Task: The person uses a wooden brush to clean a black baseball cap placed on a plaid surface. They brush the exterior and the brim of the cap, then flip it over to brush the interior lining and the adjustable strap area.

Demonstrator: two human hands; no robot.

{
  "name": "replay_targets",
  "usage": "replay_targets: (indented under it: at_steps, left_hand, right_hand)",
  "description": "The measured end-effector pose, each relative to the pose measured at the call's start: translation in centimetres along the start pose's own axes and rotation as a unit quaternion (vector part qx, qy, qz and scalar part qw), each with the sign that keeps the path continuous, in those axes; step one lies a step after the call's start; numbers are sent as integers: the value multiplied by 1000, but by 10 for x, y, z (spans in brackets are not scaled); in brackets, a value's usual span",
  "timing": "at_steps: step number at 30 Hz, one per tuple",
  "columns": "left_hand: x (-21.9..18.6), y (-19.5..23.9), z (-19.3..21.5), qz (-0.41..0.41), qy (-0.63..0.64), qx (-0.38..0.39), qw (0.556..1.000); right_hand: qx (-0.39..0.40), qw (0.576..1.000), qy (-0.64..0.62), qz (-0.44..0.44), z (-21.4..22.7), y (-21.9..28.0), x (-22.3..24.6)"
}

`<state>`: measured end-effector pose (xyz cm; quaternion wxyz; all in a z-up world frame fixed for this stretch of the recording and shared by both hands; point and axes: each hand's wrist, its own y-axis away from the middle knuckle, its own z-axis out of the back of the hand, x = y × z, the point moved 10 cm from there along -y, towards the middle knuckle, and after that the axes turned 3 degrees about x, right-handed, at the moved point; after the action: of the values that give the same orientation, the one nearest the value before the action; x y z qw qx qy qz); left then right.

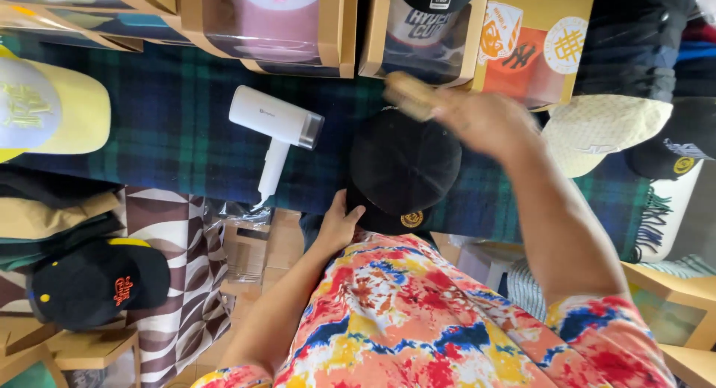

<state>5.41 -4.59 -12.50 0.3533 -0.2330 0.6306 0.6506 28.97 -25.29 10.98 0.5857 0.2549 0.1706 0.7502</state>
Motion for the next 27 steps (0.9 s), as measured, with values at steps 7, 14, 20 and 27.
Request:
replay_targets:
  at_steps: [7, 14, 20, 27]
  left_hand:
    - [13, -19, -4, -29, 91, 23, 995]
    - [11, -18, -3, -34, 101, 39, 994]
    - [7, -6, -4, -40, 93, 43, 994]
    - [-23, 5, -4, -38, 29, 27, 998]
  right_hand:
    - [62, 996, -4, 68, -14, -11, 17]
    - [45, 997, -66, 15, -62, -35, -99]
    - [-187, 981, -22, 47, -36, 82, -4]
    - [-113, 990, 14, -79, -59, 47, -95]
